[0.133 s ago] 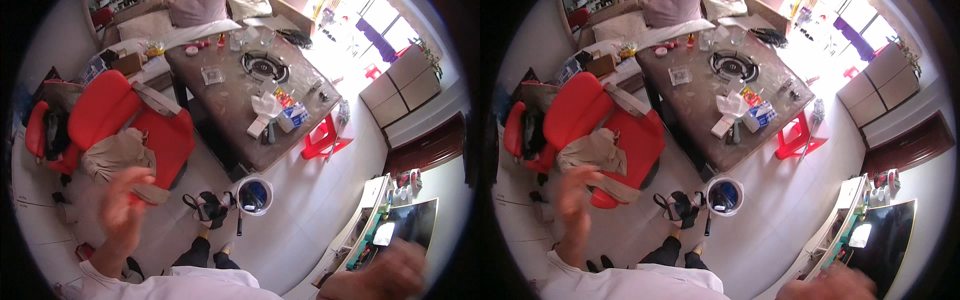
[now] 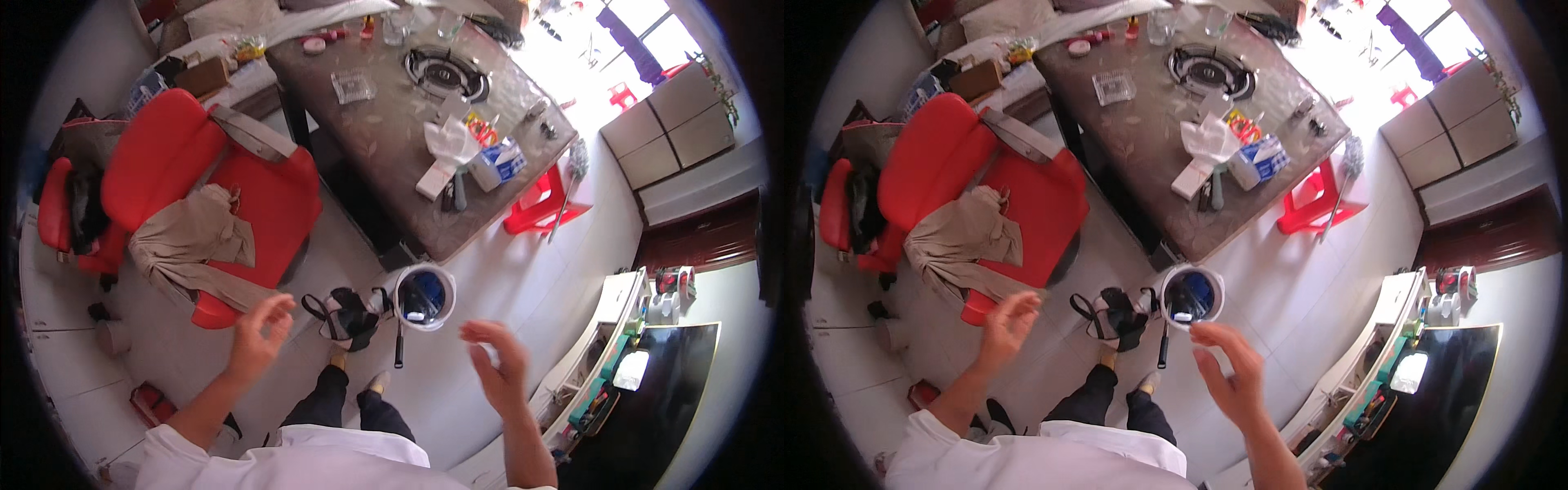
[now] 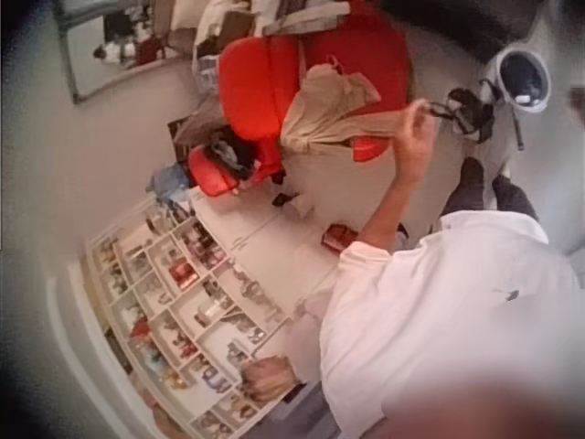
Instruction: The person assembles a flat mop by attaching a handle to a mop head and securing a microfiber pad. They remove the pad from packaging, align the head with the handle, and fasten the pad onto the head using clips.
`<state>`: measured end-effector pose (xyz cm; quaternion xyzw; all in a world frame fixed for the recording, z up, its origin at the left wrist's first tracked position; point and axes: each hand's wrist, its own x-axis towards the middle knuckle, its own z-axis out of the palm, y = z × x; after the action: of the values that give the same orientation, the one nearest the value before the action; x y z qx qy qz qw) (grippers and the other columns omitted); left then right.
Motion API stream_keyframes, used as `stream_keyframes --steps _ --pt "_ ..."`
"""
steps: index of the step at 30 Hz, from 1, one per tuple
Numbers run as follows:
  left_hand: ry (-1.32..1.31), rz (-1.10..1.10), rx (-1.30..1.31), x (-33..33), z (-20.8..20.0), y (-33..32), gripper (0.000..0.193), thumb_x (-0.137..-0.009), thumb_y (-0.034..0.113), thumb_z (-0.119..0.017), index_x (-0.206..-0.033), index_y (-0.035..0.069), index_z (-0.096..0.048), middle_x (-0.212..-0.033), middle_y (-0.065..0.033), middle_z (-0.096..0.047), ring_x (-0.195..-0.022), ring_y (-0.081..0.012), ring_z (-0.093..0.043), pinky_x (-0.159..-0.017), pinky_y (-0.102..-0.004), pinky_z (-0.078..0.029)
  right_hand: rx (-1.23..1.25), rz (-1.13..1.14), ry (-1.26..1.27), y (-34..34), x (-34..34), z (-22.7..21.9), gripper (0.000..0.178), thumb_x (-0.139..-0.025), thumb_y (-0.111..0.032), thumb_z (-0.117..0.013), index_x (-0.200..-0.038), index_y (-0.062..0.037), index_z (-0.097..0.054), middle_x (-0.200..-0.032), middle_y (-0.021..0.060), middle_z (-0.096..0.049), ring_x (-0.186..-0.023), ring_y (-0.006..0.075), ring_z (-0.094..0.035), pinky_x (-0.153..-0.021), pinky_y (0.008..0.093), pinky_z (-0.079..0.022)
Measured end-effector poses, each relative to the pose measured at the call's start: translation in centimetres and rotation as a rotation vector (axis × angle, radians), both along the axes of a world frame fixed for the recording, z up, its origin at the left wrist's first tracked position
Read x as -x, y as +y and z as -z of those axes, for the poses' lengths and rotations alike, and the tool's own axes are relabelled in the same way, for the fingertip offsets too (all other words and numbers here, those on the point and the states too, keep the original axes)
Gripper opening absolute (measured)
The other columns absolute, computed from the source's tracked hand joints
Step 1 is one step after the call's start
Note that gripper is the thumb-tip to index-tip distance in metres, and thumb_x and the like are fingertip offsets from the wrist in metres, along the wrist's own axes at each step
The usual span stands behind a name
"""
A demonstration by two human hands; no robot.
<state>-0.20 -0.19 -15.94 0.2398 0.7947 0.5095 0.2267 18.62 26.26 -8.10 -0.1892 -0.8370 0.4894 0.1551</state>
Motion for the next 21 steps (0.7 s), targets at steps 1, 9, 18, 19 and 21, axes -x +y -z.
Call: stream_keyframes --steps 1,9,18,19,21 --pt "-0.036 0.061 0.086 0.1 3.0 -0.9 0.034 -0.082 0.011 -0.058 -0.115 0.006 -0.052 -0.103 -0.0104 -0.057 -0.088 -0.0172 -0.058 -0.073 -0.0300 -0.048 0.355 0.110 -0.113 -0.4 -0.8 6.5 0.020 -0.088 -0.010 -0.053 -0.105 -0.0005 -0.057 -0.094 0.0084 -0.060 -0.084 0.0145 -0.058 -0.076 0.0268 -0.047" --pt "0.499 0.167 0.443 -1.8 12.5 3.7 0.059 -0.076 0.016 -0.066 -0.128 0.007 -0.039 -0.122 -0.0164 -0.049 -0.106 -0.0306 -0.051 -0.091 -0.0414 -0.039 0.702 0.456 -0.641 1.0 -11.8 34.3 0.027 -0.087 -0.015 -0.055 -0.112 -0.0047 -0.055 -0.096 0.0061 -0.061 -0.077 0.0126 -0.059 -0.065 0.0248 -0.047" --pt "-0.102 0.566 0.715 -8.6 29.3 6.5 0.054 -0.080 0.029 -0.060 -0.127 0.007 -0.043 -0.123 -0.0133 -0.050 -0.110 -0.0313 -0.048 -0.092 -0.0401 -0.038 0.242 0.174 -0.933 4.6 -13.3 51.2 0.029 -0.077 -0.019 -0.062 -0.103 -0.0059 -0.061 -0.089 0.0130 -0.066 -0.078 0.0218 -0.064 -0.070 0.0314 -0.049" --pt "-0.094 0.548 0.708 -9.0 30.9 6.9 0.054 -0.080 0.029 -0.060 -0.126 0.007 -0.044 -0.122 -0.0134 -0.050 -0.109 -0.0309 -0.049 -0.091 -0.0398 -0.038 0.247 0.193 -0.926 5.3 -13.1 52.6 0.030 -0.076 -0.020 -0.062 -0.103 -0.0064 -0.062 -0.090 0.0137 -0.065 -0.079 0.0231 -0.064 -0.072 0.0321 -0.049" --pt "-0.079 0.506 0.692 -10.0 34.2 7.3 0.052 -0.080 0.029 -0.060 -0.125 0.007 -0.046 -0.121 -0.0134 -0.052 -0.107 -0.0301 -0.050 -0.090 -0.0392 -0.040 0.230 0.232 -0.879 6.4 -12.4 54.8 0.031 -0.075 -0.019 -0.063 -0.104 -0.0064 -0.061 -0.092 0.0137 -0.065 -0.081 0.0250 -0.063 -0.074 0.0338 -0.049"
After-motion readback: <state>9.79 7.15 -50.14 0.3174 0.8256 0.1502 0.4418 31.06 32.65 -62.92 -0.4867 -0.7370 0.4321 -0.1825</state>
